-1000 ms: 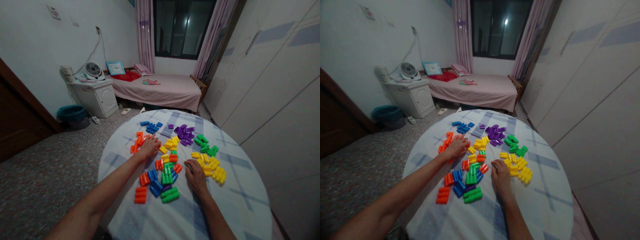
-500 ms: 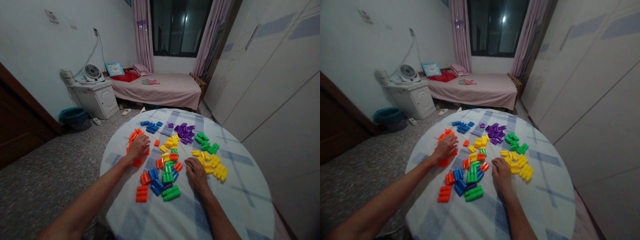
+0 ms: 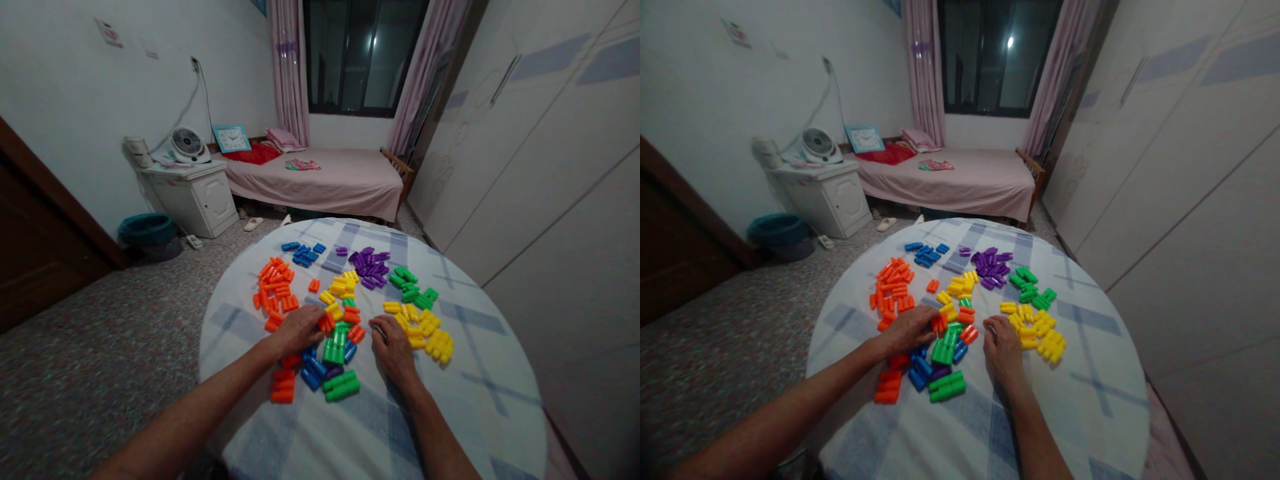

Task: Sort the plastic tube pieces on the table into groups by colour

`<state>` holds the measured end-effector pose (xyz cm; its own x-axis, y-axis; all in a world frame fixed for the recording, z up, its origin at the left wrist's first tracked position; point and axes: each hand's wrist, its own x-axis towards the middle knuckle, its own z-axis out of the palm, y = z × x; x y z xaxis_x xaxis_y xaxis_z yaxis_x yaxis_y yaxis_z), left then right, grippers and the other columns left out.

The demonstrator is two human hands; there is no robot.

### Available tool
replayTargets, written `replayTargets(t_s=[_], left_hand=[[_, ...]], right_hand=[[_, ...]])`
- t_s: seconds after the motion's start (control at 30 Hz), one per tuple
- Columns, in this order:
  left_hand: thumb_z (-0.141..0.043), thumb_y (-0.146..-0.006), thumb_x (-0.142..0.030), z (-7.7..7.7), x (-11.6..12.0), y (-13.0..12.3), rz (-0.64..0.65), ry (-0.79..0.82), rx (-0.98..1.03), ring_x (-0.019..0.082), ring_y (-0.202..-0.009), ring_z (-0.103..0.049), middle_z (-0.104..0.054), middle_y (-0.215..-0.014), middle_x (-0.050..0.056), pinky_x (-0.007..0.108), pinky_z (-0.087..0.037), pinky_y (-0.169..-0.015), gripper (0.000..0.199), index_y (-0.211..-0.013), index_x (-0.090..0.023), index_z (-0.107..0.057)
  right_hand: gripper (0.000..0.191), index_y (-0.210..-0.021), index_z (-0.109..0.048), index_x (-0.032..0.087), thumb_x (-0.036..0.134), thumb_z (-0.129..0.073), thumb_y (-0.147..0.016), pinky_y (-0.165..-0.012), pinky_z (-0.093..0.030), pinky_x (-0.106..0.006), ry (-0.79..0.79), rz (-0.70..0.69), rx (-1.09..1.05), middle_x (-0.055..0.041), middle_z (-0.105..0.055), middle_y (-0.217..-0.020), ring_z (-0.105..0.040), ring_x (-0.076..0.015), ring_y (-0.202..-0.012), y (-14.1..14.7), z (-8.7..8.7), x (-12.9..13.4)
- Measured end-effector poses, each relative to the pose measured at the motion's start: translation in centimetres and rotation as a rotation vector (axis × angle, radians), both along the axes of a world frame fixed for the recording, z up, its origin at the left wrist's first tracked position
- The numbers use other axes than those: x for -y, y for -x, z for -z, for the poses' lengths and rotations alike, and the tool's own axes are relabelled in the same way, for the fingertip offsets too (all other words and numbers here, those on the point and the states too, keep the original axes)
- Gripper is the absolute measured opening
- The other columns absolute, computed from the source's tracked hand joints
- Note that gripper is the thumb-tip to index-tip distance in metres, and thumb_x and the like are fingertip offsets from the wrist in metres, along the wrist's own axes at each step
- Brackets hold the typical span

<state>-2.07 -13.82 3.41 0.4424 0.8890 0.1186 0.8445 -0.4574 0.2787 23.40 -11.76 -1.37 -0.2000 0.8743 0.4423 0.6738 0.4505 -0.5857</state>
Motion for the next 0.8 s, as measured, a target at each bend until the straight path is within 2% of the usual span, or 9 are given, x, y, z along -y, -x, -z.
replayTargets(t_s=[0.1, 0.17, 0.37, 0.47, 0.57, 0.63, 0.7, 0.8], left_hand=[[-0.051, -0.083, -0.028, -0.3, -0.1, -0.6, -0.067, -0.010, -0.017, 0.017, -0.082, -0.057, -0.061, -0.087, 0.002, 0.026, -0.045, -0.071, 0.011, -0.088, -0.020, -0.056], [-0.049, -0.083, -0.026, -0.7, 0.5, -0.3, -0.094, -0.036, 0.004, 0.017, -0.082, -0.057, -0.061, -0.087, 0.003, 0.026, -0.045, -0.072, 0.011, -0.089, -0.020, -0.056], [-0.044, -0.083, -0.018, -1.2, 5.2, 3.3, -0.224, -0.173, 0.112, 0.020, -0.098, -0.057, -0.061, -0.105, 0.007, 0.033, -0.047, -0.085, 0.027, -0.108, -0.020, -0.054], [-0.045, -0.082, -0.016, -0.4, 8.2, 4.2, -0.189, -0.125, 0.120, 0.020, -0.113, -0.052, -0.055, -0.123, 0.009, 0.034, -0.045, -0.094, 0.042, -0.124, -0.023, -0.048], [-0.058, -0.078, -0.035, 0.9, 10.3, 3.7, -0.107, -0.102, 0.079, 0.027, -0.127, -0.039, -0.040, -0.141, 0.011, 0.043, -0.037, -0.104, 0.062, -0.135, -0.026, -0.037], [-0.064, -0.071, -0.044, 1.7, 10.8, 3.1, -0.113, -0.121, 0.053, 0.032, -0.131, -0.034, -0.035, -0.145, 0.012, 0.050, -0.032, -0.106, 0.075, -0.138, -0.026, -0.034], [-0.064, -0.072, -0.043, 2.4, 10.7, 2.6, -0.166, -0.150, 0.047, 0.032, -0.131, -0.035, -0.038, -0.143, 0.013, 0.052, -0.031, -0.106, 0.073, -0.137, -0.025, -0.036], [-0.057, -0.077, -0.032, 2.7, 9.7, 2.5, -0.252, -0.210, 0.066, 0.028, -0.125, -0.041, -0.048, -0.134, 0.013, 0.047, -0.034, -0.106, 0.061, -0.133, -0.020, -0.040]], right_hand=[[0.021, -0.093, -0.062, 0.018, 0.018, -0.045, -0.081, -0.091, -0.042, -0.039, 0.002, -0.002, 0.006, -0.0080, -0.060, -0.100, -0.054, -0.0204, -0.098, 0.0, 0.1, 0.0], [0.021, -0.093, -0.062, 0.018, 0.018, -0.046, -0.081, -0.090, -0.042, -0.039, 0.004, -0.002, 0.007, -0.0079, -0.060, -0.101, -0.054, -0.0202, -0.097, -0.1, 0.1, 0.0], [0.021, -0.092, -0.062, 0.018, 0.018, -0.046, -0.080, -0.090, -0.042, -0.039, 0.001, -0.017, -0.006, -0.0080, -0.060, -0.100, -0.054, -0.0206, -0.097, -0.1, 0.0, -0.1], [0.021, -0.092, -0.063, 0.019, 0.019, -0.045, -0.080, -0.091, -0.042, -0.039, 0.012, -0.022, -0.007, -0.0079, -0.060, -0.100, -0.054, -0.0211, -0.098, -0.2, -0.2, -0.1], [0.021, -0.091, -0.063, 0.019, 0.020, -0.045, -0.080, -0.091, -0.042, -0.040, 0.021, -0.024, -0.006, -0.0077, -0.060, -0.100, -0.054, -0.0214, -0.098, -0.3, -0.3, -0.1], [0.021, -0.091, -0.063, 0.020, 0.020, -0.045, -0.079, -0.091, -0.042, -0.040, 0.020, -0.029, -0.009, -0.0075, -0.060, -0.100, -0.054, -0.0214, -0.098, -0.3, -0.3, -0.1], [0.021, -0.091, -0.063, 0.020, 0.020, -0.045, -0.079, -0.092, -0.042, -0.040, 0.019, -0.030, -0.010, -0.0074, -0.060, -0.100, -0.054, -0.0213, -0.098, -0.3, -0.3, -0.1], [0.022, -0.092, -0.063, 0.019, 0.020, -0.046, -0.079, -0.092, -0.042, -0.039, 0.020, -0.025, -0.010, -0.0076, -0.060, -0.101, -0.054, -0.0211, -0.099, -0.3, -0.2, 0.0]])
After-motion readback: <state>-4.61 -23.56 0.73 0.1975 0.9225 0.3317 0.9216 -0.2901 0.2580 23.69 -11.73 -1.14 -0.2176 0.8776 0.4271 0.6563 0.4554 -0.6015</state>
